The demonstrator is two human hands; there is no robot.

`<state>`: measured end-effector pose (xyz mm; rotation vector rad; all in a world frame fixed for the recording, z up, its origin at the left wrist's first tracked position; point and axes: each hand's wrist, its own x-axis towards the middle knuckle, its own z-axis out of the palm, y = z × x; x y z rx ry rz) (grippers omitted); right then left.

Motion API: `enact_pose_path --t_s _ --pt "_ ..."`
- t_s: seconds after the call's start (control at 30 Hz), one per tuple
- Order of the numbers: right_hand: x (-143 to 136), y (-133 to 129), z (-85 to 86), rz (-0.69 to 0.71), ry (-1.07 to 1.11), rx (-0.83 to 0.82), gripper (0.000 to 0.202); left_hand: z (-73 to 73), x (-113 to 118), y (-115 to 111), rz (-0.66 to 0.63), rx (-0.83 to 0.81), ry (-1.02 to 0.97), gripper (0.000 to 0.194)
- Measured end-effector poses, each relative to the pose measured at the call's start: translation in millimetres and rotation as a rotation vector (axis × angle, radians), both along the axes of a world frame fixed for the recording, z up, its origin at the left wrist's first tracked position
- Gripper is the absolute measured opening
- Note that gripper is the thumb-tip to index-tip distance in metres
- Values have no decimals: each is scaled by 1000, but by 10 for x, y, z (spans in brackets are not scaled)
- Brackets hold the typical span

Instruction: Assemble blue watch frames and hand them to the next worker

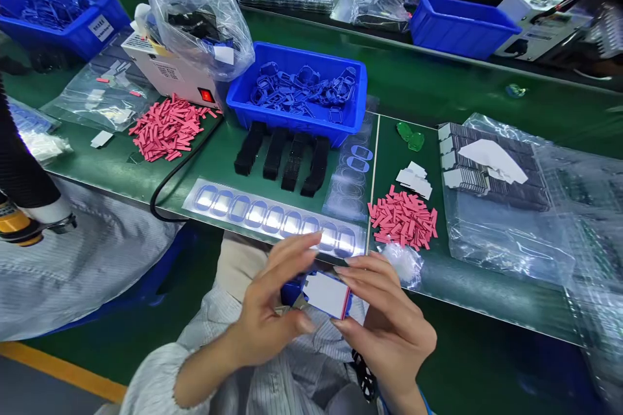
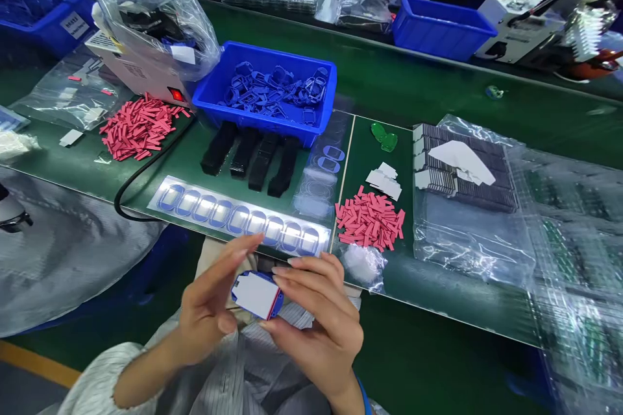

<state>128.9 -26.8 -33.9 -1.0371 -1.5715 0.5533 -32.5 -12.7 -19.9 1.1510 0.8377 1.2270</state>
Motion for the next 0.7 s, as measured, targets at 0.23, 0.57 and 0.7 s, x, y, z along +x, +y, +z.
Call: enact_pose_path --t_s 0.23,0.57,0.7 --pt "88 -22 16 2 -259 -18 26 213 -293 287 -428 30 368 38" --pt "137 -98 29 -5 -243 -106 28 188 -226 201 -441 -245 277 26" --pt "126 -111 84 -71 -319 -3 60 154 -76 117 -318 -592 -39 22"
